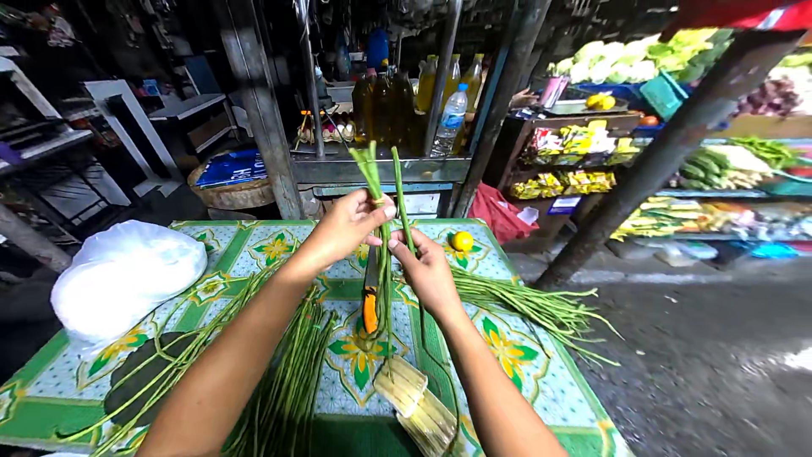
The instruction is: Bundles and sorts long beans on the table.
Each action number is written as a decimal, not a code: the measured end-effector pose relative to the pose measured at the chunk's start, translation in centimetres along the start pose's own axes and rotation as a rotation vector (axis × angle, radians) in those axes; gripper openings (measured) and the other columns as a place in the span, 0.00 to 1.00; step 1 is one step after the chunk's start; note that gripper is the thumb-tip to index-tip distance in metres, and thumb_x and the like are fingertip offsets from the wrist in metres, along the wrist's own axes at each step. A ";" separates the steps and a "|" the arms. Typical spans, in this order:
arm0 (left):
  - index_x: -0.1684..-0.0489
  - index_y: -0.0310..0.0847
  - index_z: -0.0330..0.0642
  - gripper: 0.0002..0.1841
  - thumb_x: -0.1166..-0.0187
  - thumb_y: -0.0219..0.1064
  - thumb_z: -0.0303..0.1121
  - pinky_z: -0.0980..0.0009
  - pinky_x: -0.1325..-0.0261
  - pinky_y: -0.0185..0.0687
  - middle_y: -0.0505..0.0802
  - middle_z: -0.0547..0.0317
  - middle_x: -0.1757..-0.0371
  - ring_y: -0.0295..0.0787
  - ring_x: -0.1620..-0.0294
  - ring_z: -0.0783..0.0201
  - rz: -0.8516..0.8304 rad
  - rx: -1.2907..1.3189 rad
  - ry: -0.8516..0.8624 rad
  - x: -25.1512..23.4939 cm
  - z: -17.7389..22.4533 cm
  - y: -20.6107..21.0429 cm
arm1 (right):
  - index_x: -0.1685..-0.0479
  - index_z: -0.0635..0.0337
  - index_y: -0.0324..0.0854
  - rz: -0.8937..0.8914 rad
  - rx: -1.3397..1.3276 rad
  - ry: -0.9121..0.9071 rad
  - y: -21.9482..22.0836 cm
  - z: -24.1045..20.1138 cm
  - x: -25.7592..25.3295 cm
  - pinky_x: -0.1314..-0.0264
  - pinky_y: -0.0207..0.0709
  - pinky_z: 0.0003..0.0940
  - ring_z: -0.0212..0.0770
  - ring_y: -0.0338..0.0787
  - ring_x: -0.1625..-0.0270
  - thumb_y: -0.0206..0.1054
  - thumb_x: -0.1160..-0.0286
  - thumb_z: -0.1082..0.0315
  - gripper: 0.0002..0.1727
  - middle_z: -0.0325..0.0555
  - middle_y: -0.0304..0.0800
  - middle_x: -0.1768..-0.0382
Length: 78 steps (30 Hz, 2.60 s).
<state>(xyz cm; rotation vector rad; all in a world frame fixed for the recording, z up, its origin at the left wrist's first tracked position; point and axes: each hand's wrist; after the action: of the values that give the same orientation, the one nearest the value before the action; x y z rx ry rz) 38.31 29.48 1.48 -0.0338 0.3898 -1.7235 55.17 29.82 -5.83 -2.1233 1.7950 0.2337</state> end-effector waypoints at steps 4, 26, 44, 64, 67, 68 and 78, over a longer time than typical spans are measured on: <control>0.34 0.78 0.35 0.14 0.10 0.59 0.31 0.67 0.49 0.91 0.89 0.50 0.45 0.92 0.52 0.64 -0.073 -0.116 0.013 -0.4 0.1 0.1 | 0.55 0.58 0.79 -0.023 -0.097 0.095 -0.9 0.5 0.0 0.79 0.65 0.22 0.26 0.71 0.82 0.52 0.08 0.65 0.11 0.35 0.75 0.79; 0.39 0.76 0.38 0.18 0.03 0.43 0.39 0.76 0.68 0.76 0.76 0.65 0.71 0.73 0.76 0.73 0.476 0.298 -0.055 -3.7 -6.2 2.5 | 0.54 0.54 0.86 -0.145 0.210 0.160 0.9 1.3 2.9 0.71 0.73 0.30 0.28 0.75 0.80 0.49 0.06 0.56 0.20 0.29 0.76 0.82; 0.37 0.80 0.37 0.12 0.13 0.63 0.29 0.67 0.54 0.90 0.90 0.54 0.50 0.90 0.56 0.64 0.151 0.162 0.030 -0.4 -0.9 0.4 | 0.45 0.58 0.84 0.055 -0.263 0.030 1.5 1.2 0.2 0.82 0.66 0.18 0.22 0.71 0.82 0.72 0.24 0.69 0.12 0.35 0.88 0.64; 0.41 0.86 0.32 0.18 0.11 0.60 0.39 0.43 0.37 0.78 0.90 0.36 0.45 0.88 0.45 0.44 0.774 -0.724 -0.060 4.4 -5.8 -20.8 | 0.55 0.48 0.85 -0.144 -0.523 0.230 -2.9 1.6 9.3 0.86 0.66 0.12 0.17 0.71 0.88 0.52 0.13 0.63 0.13 0.24 0.77 0.85; 0.42 0.86 0.28 0.18 0.11 0.60 0.36 0.31 0.30 0.70 0.88 0.26 0.42 0.83 0.36 0.30 0.724 -0.892 -0.097 4.0 -7.4 -22.3 | 0.56 0.50 0.82 -0.049 -0.524 0.221 -3.6 2.0 9.5 0.83 0.70 0.14 0.20 0.74 0.86 0.49 0.12 0.63 0.14 0.26 0.77 0.85; 0.43 0.86 0.27 0.17 0.11 0.60 0.36 0.30 0.31 0.70 0.87 0.25 0.43 0.83 0.37 0.28 0.709 -0.919 -0.105 3.7 -8.3 -22.5 | 0.56 0.51 0.81 -0.018 -0.516 0.228 -3.5 2.3 9.6 0.82 0.73 0.15 0.21 0.76 0.85 0.47 0.12 0.64 0.15 0.27 0.78 0.84; 0.12 0.61 0.31 0.35 0.10 0.57 0.50 0.36 0.12 0.52 0.62 0.28 0.11 0.54 0.10 0.29 0.076 -0.696 -0.372 1.2 -22.3 -12.7 | 0.48 0.60 0.78 -0.059 -0.459 0.375 -1.1 4.5 9.7 0.82 0.76 0.17 0.23 0.77 0.86 0.43 0.09 0.67 0.16 0.31 0.81 0.82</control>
<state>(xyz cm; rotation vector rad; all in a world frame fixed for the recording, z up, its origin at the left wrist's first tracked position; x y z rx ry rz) 20.66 35.35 -16.24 -0.8186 0.6814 -1.3954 58.45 22.64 -13.18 -2.6835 2.0309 0.2668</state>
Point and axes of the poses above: each hand's wrist, its own x-axis away from the middle knuckle, its own y-axis out of the palm, z = x × y
